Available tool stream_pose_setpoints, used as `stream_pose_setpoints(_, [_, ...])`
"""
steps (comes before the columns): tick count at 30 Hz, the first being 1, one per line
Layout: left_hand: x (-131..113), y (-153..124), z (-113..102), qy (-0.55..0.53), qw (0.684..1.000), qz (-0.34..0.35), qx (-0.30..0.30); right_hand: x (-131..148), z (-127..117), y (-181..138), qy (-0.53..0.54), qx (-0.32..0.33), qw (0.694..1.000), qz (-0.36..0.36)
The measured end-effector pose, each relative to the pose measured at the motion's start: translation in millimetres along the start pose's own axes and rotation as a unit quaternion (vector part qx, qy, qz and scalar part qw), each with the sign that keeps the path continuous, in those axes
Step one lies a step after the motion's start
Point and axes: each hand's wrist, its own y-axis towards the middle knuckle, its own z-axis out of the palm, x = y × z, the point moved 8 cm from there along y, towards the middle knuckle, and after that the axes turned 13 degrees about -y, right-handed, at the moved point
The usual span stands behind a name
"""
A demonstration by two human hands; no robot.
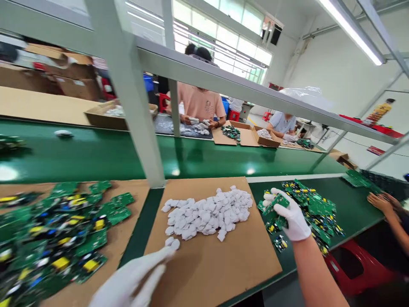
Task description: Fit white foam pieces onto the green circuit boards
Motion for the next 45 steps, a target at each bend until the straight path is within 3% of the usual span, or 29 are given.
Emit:
stream_pose_setpoints(1, [-11,5,16,-0.077,0.995,-0.038,0.044,6,33,-2,0.038,0.045,0.998,-0.001])
stream_pose_setpoints(3, [-28,16,48,-0.248,0.954,-0.126,0.111,15,98,-8,0.055,0.120,0.991,-0.008])
stream_pose_setpoints(5, [-41,28,61,-0.362,0.913,-0.152,0.106,24,152,-13,-0.010,0.160,0.986,-0.050])
stream_pose_setpoints(6, [-42,33,61,-0.395,0.899,-0.167,0.090,28,170,-14,-0.068,0.150,0.983,-0.081])
stream_pose_setpoints(10, [-17,28,32,-0.413,0.876,-0.251,0.000,45,226,-10,-0.265,0.137,0.938,-0.175])
stream_pose_setpoints(17, [25,-5,-28,-0.383,0.871,-0.297,-0.079,54,310,-10,-0.369,0.301,0.846,-0.241])
stream_pose_setpoints(20, [41,-17,-59,-0.304,0.894,-0.305,-0.124,53,344,-11,-0.392,0.344,0.814,-0.257])
stream_pose_setpoints(23, [50,-26,-92,-0.170,0.921,-0.305,-0.171,52,372,-13,-0.417,0.323,0.801,-0.282])
stream_pose_setpoints(26, [55,-31,-119,-0.043,0.924,-0.322,-0.203,52,396,-17,-0.442,0.260,0.797,-0.318])
stream_pose_setpoints(31, [57,-29,-166,0.188,0.895,-0.338,-0.223,51,441,-16,-0.408,0.234,0.809,-0.354])
stream_pose_setpoints(36, [78,-28,-219,0.281,0.865,-0.348,-0.228,58,483,8,-0.340,0.276,0.835,-0.332])
stream_pose_setpoints(40, [83,-29,-219,0.333,0.875,-0.264,-0.231,62,494,11,-0.293,0.328,0.836,-0.328])
stream_pose_setpoints(45, [87,-17,-184,0.407,0.882,-0.200,-0.127,66,466,-14,-0.253,0.343,0.837,-0.343])
